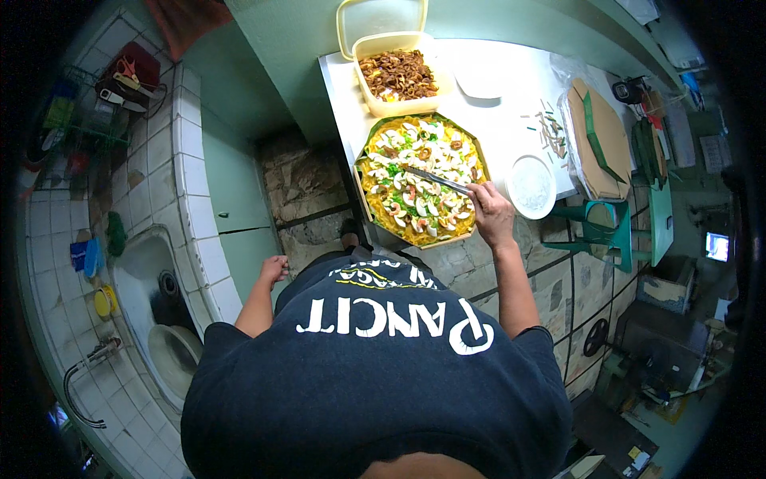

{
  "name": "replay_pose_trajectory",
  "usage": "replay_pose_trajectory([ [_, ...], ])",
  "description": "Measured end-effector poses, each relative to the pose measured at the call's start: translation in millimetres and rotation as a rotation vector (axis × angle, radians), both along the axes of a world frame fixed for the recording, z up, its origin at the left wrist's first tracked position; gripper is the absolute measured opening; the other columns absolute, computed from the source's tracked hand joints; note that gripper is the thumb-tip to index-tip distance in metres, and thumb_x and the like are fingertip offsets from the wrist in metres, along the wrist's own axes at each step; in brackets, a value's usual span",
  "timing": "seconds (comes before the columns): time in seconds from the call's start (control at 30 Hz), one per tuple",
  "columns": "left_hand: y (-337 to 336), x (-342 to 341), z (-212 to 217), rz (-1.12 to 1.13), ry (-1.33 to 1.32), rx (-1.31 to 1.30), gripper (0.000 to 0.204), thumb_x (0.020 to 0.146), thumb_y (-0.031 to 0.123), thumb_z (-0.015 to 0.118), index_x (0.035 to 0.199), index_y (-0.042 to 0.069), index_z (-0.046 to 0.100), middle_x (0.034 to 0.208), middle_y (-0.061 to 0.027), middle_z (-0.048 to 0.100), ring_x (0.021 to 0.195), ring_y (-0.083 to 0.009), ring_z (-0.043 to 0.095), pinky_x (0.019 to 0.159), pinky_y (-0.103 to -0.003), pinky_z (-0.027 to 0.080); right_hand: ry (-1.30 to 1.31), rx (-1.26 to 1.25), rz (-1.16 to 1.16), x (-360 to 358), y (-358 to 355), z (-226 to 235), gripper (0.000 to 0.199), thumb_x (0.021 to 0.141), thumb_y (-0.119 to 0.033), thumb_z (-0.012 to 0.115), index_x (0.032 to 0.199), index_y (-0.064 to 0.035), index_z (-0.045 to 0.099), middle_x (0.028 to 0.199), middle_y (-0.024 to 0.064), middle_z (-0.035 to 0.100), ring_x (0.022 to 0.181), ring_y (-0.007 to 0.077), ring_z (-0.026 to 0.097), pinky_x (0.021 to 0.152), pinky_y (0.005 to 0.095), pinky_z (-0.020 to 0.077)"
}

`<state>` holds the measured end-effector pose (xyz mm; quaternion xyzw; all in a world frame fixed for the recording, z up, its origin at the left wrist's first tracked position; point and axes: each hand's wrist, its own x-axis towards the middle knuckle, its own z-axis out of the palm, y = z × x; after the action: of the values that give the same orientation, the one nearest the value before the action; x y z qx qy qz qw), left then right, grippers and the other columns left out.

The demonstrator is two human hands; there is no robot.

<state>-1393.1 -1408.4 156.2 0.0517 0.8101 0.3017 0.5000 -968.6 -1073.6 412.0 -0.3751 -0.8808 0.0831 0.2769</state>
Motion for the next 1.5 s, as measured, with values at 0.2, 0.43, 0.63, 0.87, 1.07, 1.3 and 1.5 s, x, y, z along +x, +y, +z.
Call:
replay_pose_trajectory([
  [0.2, 0.4, 1.8, -1.7, -0.014, -0.009, -0.018, 0.025, 0.094, 0.030, 0.055, 0.111, 0.014, 0.063, 0.088, 0.0027, 0.062, 0.068, -0.0111, 0.059, 0.057, -0.027, 0.047, -0.056, -0.178, -0.092, 5.6, 11.6, -14.9, 0.018, 0.092, -0.023, 0.056, 0.096, -0.0084, 0.067, 0.086, 0.0079, 0.063, 0.077, 0.0285, 0.063, 0.065, 0.0382, 0.0486],
  [0.43, 1.7, 4.6, 2.2, 0.001, 0.009, -0.013, 0.024, 0.095, 0.028, 0.053, 0.112, 0.014, 0.063, 0.088, 0.0027, 0.062, 0.068, -0.0118, 0.059, 0.057, -0.027, 0.048, 0.004, -0.070, -0.082, 11.7, 2.7, -9.3, 0.014, 0.091, -0.021, 0.057, 0.097, -0.0107, 0.065, 0.086, 0.0083, 0.062, 0.076, 0.0293, 0.063, 0.064, 0.0379, 0.0498],
  [0.63, 4.2, 6.6, 4.7, -0.007, 0.003, -0.022, 0.026, 0.095, 0.029, 0.053, 0.112, 0.013, 0.062, 0.089, 0.0016, 0.062, 0.069, -0.0122, 0.060, 0.056, -0.027, 0.047, -0.070, 0.115, 0.008, 5.0, -4.8, -7.6, 0.011, 0.090, -0.018, 0.059, 0.096, -0.0096, 0.064, 0.084, 0.0071, 0.061, 0.070, 0.0262, 0.063, 0.061, 0.0362, 0.0500],
  [0.87, 6.9, 4.3, 6.8, -0.015, 0.020, -0.046, 0.027, 0.095, 0.030, 0.053, 0.115, 0.013, 0.062, 0.092, 0.0008, 0.063, 0.072, -0.0118, 0.062, 0.056, -0.026, 0.047, 0.008, -0.025, -0.054, 9.2, -0.5, -15.3, 0.012, 0.091, -0.019, 0.058, 0.095, -0.0098, 0.065, 0.084, 0.0097, 0.061, 0.072, 0.0304, 0.063, 0.061, 0.0394, 0.0498],
  [1.07, 4.5, 2.0, 7.4, -0.005, -0.009, -0.039, 0.026, 0.095, 0.029, 0.054, 0.112, 0.012, 0.062, 0.089, 0.0011, 0.061, 0.068, -0.0124, 0.059, 0.055, -0.027, 0.047, 0.211, -0.128, -0.049, -9.6, 15.1, 13.9, 0.014, 0.092, -0.014, 0.056, 0.094, -0.0046, 0.065, 0.082, 0.0132, 0.061, 0.074, 0.0310, 0.062, 0.065, 0.0390, 0.0482],
  [1.3, 1.3, -4.5, 10.9, -0.001, -0.010, -0.021, 0.027, 0.094, 0.030, 0.055, 0.112, 0.012, 0.062, 0.089, 0.0001, 0.061, 0.067, -0.0133, 0.059, 0.054, -0.027, 0.047, 0.146, -0.154, -0.131, -121.4, 96.5, 26.8, 0.030, 0.094, -0.035, 0.047, 0.102, -0.0113, 0.064, 0.090, 0.0173, 0.066, 0.081, 0.0379, 0.064, 0.076, 0.0466, 0.0481],
  [1.5, -13.7, -17.9, 6.0, 0.038, -0.003, -0.011, 0.029, 0.094, 0.030, 0.054, 0.114, 0.011, 0.061, 0.091, -0.0014, 0.061, 0.068, -0.0143, 0.061, 0.054, -0.027, 0.047, -0.029, -0.141, -0.247, -226.7, 171.1, 19.0, 0.030, 0.093, -0.034, 0.051, 0.092, -0.0090, 0.068, 0.091, 0.0176, 0.067, 0.085, 0.0377, 0.065, 0.075, 0.0479, 0.0496],
])
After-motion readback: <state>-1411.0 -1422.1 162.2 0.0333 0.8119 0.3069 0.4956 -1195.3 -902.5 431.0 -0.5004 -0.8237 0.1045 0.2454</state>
